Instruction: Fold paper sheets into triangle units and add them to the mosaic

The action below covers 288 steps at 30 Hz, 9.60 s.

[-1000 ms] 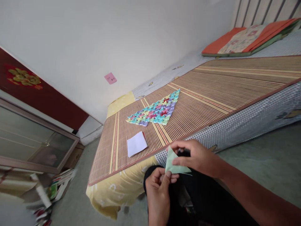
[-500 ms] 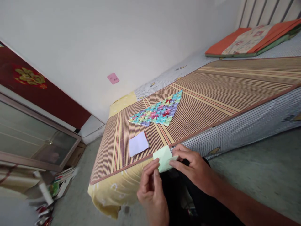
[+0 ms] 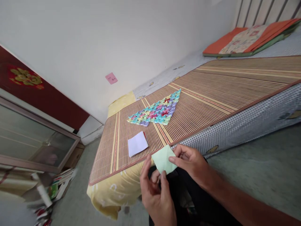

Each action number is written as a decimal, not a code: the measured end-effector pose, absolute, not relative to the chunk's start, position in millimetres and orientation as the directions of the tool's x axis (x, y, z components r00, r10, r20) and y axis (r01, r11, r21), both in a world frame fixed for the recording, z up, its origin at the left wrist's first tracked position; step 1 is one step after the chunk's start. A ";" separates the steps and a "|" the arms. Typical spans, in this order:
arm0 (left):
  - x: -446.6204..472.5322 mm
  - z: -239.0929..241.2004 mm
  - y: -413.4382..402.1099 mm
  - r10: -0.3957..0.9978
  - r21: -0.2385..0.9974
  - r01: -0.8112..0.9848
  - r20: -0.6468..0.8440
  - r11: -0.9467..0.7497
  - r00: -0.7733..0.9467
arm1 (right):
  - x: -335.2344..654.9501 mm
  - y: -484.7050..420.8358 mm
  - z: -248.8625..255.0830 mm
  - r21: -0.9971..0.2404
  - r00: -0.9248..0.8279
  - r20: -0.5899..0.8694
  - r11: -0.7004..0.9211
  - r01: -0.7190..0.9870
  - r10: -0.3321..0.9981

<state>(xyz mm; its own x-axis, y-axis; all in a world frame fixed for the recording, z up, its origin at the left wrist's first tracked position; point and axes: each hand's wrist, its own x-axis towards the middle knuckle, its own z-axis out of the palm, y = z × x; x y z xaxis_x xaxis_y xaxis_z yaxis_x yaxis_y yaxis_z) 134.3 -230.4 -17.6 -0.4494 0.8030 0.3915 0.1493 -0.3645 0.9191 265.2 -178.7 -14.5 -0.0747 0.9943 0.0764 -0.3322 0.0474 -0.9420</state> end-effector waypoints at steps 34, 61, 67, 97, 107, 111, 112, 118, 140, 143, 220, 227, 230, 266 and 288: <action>139.8 -7.4 -219.4 0.971 0.921 -0.373 -0.182 0.112 -0.158 | 271.6 -184.3 -6.6 -0.961 -0.120 0.273 0.267 -0.070 0.954; 139.5 -13.3 -223.4 0.977 0.966 -0.224 -0.163 0.130 -0.137 | 270.6 -181.8 -5.0 -0.969 -0.234 0.244 0.243 -0.035 0.941; 132.5 -4.6 -225.8 0.954 0.997 0.077 0.048 -0.026 -0.296 | 274.6 -184.9 -2.0 -0.958 -0.279 0.281 0.287 -0.019 0.918; 121.0 0.7 -218.3 0.979 0.963 -0.213 -0.187 0.167 -0.080 | 274.9 -181.6 -13.7 -0.960 -0.343 0.075 -0.026 -0.279 0.936; 122.0 -6.2 -217.2 0.975 0.939 -0.304 -0.197 0.159 -0.098 | 275.7 -180.2 -11.0 -0.963 -0.334 0.046 -0.047 -0.265 0.942; 123.0 -5.2 -219.2 0.976 0.962 -0.230 -0.178 0.147 -0.123 | 274.6 -181.7 -10.4 -0.976 -0.332 0.089 0.015 -0.218 0.939; 123.2 -5.1 -219.8 0.977 0.968 -0.205 -0.173 0.145 -0.126 | 274.3 -182.3 -10.5 -0.981 -0.332 0.107 0.044 -0.190 0.937; 124.3 -4.2 -221.5 0.982 0.987 -0.077 -0.151 0.143 -0.116 | 273.4 -185.5 -7.5 -0.983 -0.312 0.178 0.152 -0.107 0.933; 115.8 -3.2 -210.2 0.965 0.953 -0.291 -0.151 0.084 -0.216 | 265.1 -183.2 -37.0 -0.950 -0.491 -0.046 -0.189 -0.247 0.870; 112.5 -8.1 -208.8 0.952 0.929 -0.353 -0.198 0.106 -0.235 | 268.2 -189.8 -39.5 -0.968 -0.497 -0.065 -0.177 -0.181 0.865; 99.6 -45.9 -204.6 0.986 0.986 0.032 -0.162 0.161 0.030 | 271.5 -184.8 -25.9 -0.960 -0.261 0.244 0.270 0.068 0.934; 120.9 -46.3 -215.9 0.975 0.953 -0.212 -0.220 0.216 0.006 | 277.7 -180.1 -24.9 -0.948 -0.124 0.309 0.315 0.032 0.943; 124.2 -43.3 -220.1 0.976 0.969 -0.118 -0.219 0.219 0.010 | 287.8 -176.3 -20.9 -0.943 -0.045 0.325 0.327 0.057 0.945; 126.6 -18.3 -219.0 0.993 0.997 -0.022 -0.079 0.077 -0.087 | 296.1 -184.5 -11.6 -0.697 -0.179 0.668 0.692 0.190 0.722; 138.1 -1.6 -217.7 0.946 0.715 -0.683 -0.304 0.152 -0.108 | 288.6 -194.8 -13.4 -0.249 -0.448 0.777 0.870 0.425 0.442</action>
<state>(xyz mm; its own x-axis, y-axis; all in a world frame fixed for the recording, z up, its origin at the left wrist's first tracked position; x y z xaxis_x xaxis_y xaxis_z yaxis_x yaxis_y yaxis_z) 138.1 -217.7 -1.6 -0.1082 0.9465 -0.3041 -0.6829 0.1516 0.7146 288.6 -194.8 -13.4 -0.4483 0.4418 0.7771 0.4252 0.8701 -0.2494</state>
